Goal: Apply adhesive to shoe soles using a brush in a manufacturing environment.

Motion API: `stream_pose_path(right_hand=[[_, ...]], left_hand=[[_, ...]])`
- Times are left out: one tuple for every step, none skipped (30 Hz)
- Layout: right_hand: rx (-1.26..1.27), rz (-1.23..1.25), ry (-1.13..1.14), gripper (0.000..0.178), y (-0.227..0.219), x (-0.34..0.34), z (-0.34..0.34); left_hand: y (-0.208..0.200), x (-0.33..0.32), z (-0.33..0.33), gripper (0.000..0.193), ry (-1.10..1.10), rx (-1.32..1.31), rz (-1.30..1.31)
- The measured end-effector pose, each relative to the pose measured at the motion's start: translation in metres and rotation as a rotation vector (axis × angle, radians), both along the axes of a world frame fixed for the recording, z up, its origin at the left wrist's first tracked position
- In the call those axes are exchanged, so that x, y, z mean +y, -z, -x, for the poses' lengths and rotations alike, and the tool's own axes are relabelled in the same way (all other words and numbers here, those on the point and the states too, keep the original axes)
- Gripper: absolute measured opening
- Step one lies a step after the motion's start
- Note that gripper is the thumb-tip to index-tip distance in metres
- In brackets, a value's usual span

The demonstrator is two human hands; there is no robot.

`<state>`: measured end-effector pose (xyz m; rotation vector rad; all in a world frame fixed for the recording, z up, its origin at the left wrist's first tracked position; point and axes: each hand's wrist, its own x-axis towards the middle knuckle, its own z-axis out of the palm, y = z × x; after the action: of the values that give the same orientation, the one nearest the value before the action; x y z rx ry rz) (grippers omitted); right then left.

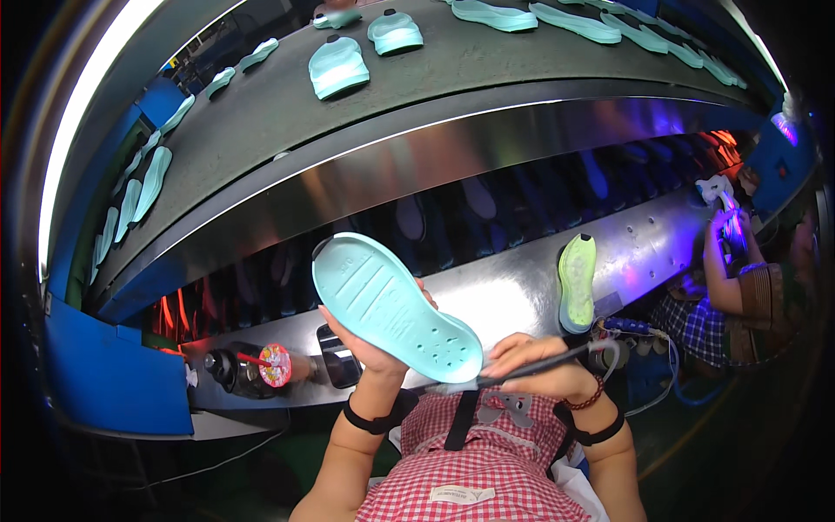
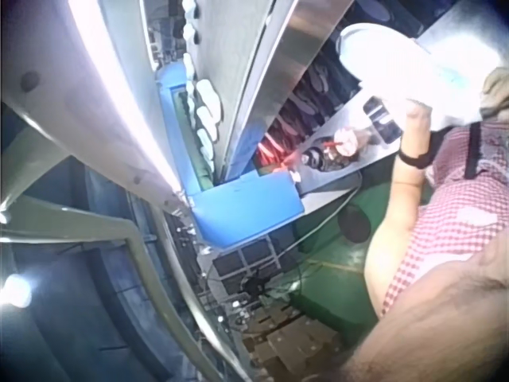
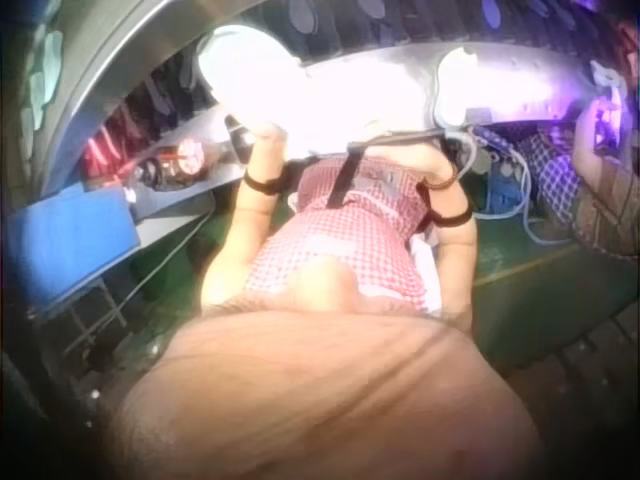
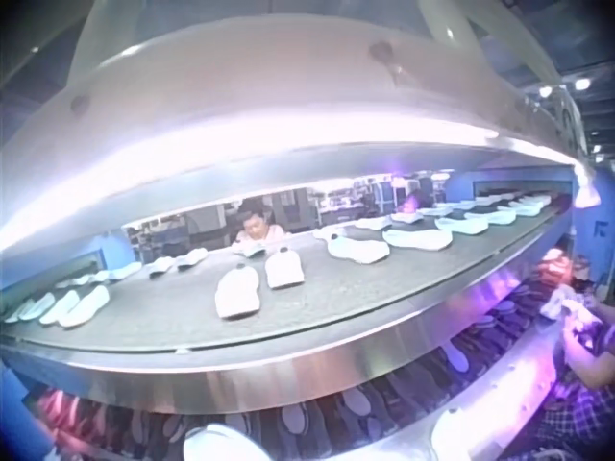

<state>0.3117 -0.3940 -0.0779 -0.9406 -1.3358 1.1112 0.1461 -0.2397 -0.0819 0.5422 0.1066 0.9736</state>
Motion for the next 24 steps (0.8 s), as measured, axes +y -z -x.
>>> stream_pose_path(right_hand=[[0.187, 0.124, 0.044, 0.022, 0.002, 0.0, -0.001], [0.264, 0.127, 0.061, 0.021, 0.004, 0.001, 0.001], [0.34, 0.13, 0.078, 0.02, 0.006, 0.001, 0.006], [0.336, 0.124, 0.076, 0.02, 0.006, 0.002, 0.012], [0.579, 0.203, 0.134, 0.02, 0.005, 0.003, 0.024], [0.822, 0.284, 0.191, 0.019, 0.004, 0.005, 0.03], [0.822, 0.284, 0.182, 0.019, 0.002, 0.004, 0.03], [0.528, 0.266, 0.18, 0.019, 0.0, 0.001, 0.029], [0.234, 0.243, 0.175, 0.019, -0.004, -0.002, 0.027], [0.052, 0.347, 0.13, 0.021, -0.017, -0.008, 0.025], [0.055, 0.355, 0.13, 0.021, -0.022, -0.01, 0.02], [0.078, 0.272, 0.067, 0.021, -0.025, -0.011, 0.014], [0.099, 0.185, 0.005, 0.023, -0.027, -0.01, 0.009], [-0.05, 0.171, 0.14, 0.023, -0.03, -0.008, 0.009], [-0.05, 0.177, 0.141, 0.023, -0.029, -0.006, 0.01], [-0.168, 0.046, 0.063, 0.023, -0.026, -0.001, 0.011], [-0.284, -0.085, -0.016, 0.023, -0.024, 0.002, 0.01], [-0.315, -0.078, -0.082, 0.022, -0.028, 0.0, 0.007], [-0.316, -0.115, -0.151, 0.02, -0.035, 0.001, 0.003], [-0.311, -0.102, -0.193, 0.021, -0.043, 0.0, -0.002], [-0.306, -0.089, -0.236, 0.022, -0.047, 0.0, -0.007], [-0.327, -0.117, -0.172, 0.023, -0.046, -0.001, -0.012], [-0.349, -0.146, -0.107, 0.025, -0.042, 0.0, -0.016], [-0.355, -0.161, -0.179, 0.026, -0.034, 0.004, -0.018]], left_hand=[[-0.002, 0.001, 0.0, 0.09, 0.062, -0.007, -0.033], [-0.01, -0.004, -0.001, 0.085, 0.062, 0.006, 0.101], [-0.012, -0.013, -0.002, 0.085, 0.057, 0.006, 0.1], [-0.012, -0.021, -0.007, 0.081, 0.012, 0.082, 0.228], [-0.01, -0.029, -0.007, 0.078, -0.042, 0.16, 0.355], [-0.004, -0.037, -0.007, 0.078, -0.051, 0.159, 0.349], [0.004, -0.047, -0.006, 0.073, 0.088, 0.132, 0.258], [0.011, -0.051, -0.005, 0.068, 0.224, 0.107, 0.172], [0.021, -0.044, -0.002, 0.068, 0.216, 0.109, 0.175], [0.036, -0.033, 0.005, 0.065, 0.285, 0.119, 0.11], [0.039, -0.026, 0.009, 0.062, 0.359, 0.126, 0.045], [0.041, -0.024, 0.012, 0.06, 0.382, 0.15, 0.039], [0.038, -0.022, 0.013, 0.06, 0.383, 0.15, 0.045], [0.034, -0.021, 0.013, 0.058, 0.444, 0.204, 0.042], [0.028, -0.018, 0.013, 0.056, 0.506, 0.259, 0.04], [0.022, -0.01, 0.009, 0.054, 0.62, 0.197, 0.114], [0.022, -0.007, 0.009, 0.054, 0.618, 0.196, 0.117], [0.024, -0.005, 0.01, 0.052, 0.729, 0.214, 0.184], [0.023, -0.003, 0.016, 0.051, 0.834, 0.236, 0.256], [0.022, 0.0, 0.017, 0.049, 0.867, 0.285, 0.258], [0.018, 0.001, 0.018, 0.049, 0.869, 0.283, 0.262], [0.008, -0.001, 0.016, 0.049, 0.912, 0.343, 0.242], [0.002, -0.001, 0.014, 0.05, 0.953, 0.402, 0.22], [-0.001, 0.003, 0.011, 0.052, 1.009, 0.51, 0.128]])
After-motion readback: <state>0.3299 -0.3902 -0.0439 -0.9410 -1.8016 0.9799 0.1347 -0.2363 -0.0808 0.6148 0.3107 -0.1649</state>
